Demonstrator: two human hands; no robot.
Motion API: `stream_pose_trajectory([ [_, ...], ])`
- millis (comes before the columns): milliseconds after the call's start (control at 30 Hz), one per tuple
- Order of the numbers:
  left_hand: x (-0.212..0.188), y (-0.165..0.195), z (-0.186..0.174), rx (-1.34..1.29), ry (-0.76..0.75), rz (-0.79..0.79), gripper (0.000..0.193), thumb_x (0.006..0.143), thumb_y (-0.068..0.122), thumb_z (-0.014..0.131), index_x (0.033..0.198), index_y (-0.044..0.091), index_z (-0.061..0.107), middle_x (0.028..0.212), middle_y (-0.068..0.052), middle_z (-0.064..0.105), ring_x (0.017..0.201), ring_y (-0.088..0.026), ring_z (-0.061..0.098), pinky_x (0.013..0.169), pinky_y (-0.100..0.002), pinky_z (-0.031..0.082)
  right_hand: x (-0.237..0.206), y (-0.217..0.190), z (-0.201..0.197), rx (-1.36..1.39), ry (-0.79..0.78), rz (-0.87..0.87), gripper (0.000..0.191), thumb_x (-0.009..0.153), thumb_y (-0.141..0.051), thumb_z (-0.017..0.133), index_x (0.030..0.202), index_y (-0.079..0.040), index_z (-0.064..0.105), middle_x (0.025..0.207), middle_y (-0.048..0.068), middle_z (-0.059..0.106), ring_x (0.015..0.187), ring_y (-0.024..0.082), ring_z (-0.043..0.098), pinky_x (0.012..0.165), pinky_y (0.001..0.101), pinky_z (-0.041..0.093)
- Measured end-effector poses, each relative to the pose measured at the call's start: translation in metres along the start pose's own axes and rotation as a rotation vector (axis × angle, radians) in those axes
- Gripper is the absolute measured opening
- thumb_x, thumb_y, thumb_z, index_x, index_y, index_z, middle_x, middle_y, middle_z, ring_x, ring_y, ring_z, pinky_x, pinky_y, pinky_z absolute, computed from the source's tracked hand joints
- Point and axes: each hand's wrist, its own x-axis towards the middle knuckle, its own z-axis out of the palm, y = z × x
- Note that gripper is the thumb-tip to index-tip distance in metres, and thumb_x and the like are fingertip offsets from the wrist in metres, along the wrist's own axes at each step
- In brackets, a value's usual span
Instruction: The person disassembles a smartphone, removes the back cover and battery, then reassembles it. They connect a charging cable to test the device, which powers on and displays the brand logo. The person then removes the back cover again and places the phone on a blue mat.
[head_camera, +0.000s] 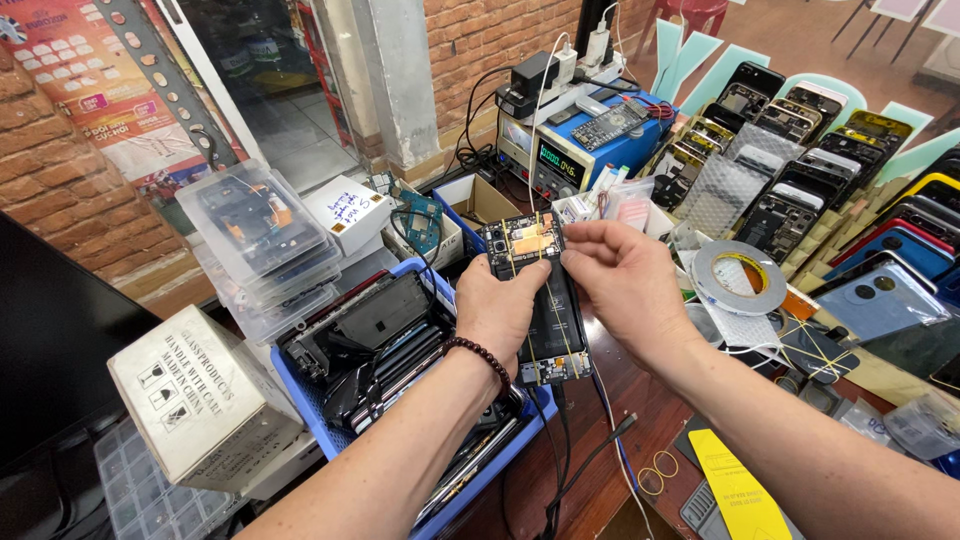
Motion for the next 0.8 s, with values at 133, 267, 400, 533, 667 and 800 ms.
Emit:
stream_pose_trajectory([
  [133, -0.001, 0.002, 0.001, 0.029, 0.029, -0.041, 0.024, 0.081, 0.008, 0.076, 0.102, 0.001, 0.066, 0.093, -0.008, 0.076, 0.075, -0.014, 0.071, 0.064, -0.031, 0.059, -0.009, -0.006, 0.001, -0.359, 0.08, -0.317, 0.041, 0.086, -0.006, 0.07, 0.127, -0.009, 0.064, 0.097, 0.005, 0.074, 0.073, 0.013, 0.072, 0.062, 0.0279, 0.059],
  [267, -0.002, 0.004, 0.002, 0.043, 0.036, -0.023, 0.025, 0.081, 0.008, 0.076, 0.102, 0.001, 0.066, 0.094, -0.008, 0.076, 0.076, -0.014, 0.072, 0.065, -0.031, 0.06, -0.011, -0.009, 0.002, -0.502, 0.081, -0.458, 0.049, 0.085, -0.004, 0.07, 0.132, -0.013, 0.062, 0.099, 0.005, 0.076, 0.074, 0.018, 0.076, 0.063, 0.0314, 0.059],
  [400, -0.002, 0.004, 0.003, 0.092, 0.041, 0.004, 0.026, 0.08, 0.008, 0.076, 0.103, 0.003, 0.065, 0.095, -0.009, 0.077, 0.078, -0.014, 0.072, 0.066, -0.032, 0.06, -0.01, -0.008, 0.003, -0.578, 0.052, -0.51, 0.048, 0.085, -0.004, 0.07, 0.132, -0.012, 0.062, 0.1, 0.006, 0.076, 0.081, 0.023, 0.075, 0.071, 0.035, 0.059],
  [533, -0.003, 0.005, 0.001, 0.225, 0.067, 0.071, 0.027, 0.079, 0.01, 0.077, 0.103, 0.002, 0.066, 0.095, -0.008, 0.078, 0.081, -0.015, 0.074, 0.071, -0.031, 0.06, -0.01, -0.007, 0.004, -0.633, 0.049, -0.535, 0.047, 0.085, -0.005, 0.07, 0.13, -0.01, 0.062, 0.098, 0.007, 0.076, 0.088, 0.026, 0.074, 0.078, 0.0384, 0.058],
  [667, -0.003, 0.008, 0.002, 0.363, 0.09, 0.095, 0.029, 0.079, 0.013, 0.078, 0.104, 0.003, 0.066, 0.093, -0.009, 0.078, 0.081, -0.017, 0.075, 0.072, -0.032, 0.059, -0.008, -0.007, 0.004, -0.67, 0.039, -0.56, 0.046, 0.085, -0.005, 0.071, 0.13, -0.009, 0.063, 0.096, 0.007, 0.075, 0.088, 0.027, 0.073, 0.08, 0.0391, 0.057],
  [800, -0.005, 0.011, 0.002, 0.395, 0.085, 0.119, 0.03, 0.079, 0.015, 0.077, 0.105, 0.004, 0.065, 0.093, -0.009, 0.078, 0.082, -0.017, 0.076, 0.073, -0.032, 0.06, -0.004, -0.007, 0.003, -0.619, 0.013, -0.497, 0.049, 0.082, -0.004, 0.07, 0.13, -0.009, 0.062, 0.093, 0.006, 0.073, 0.085, 0.024, 0.072, 0.078, 0.0371, 0.057],
])
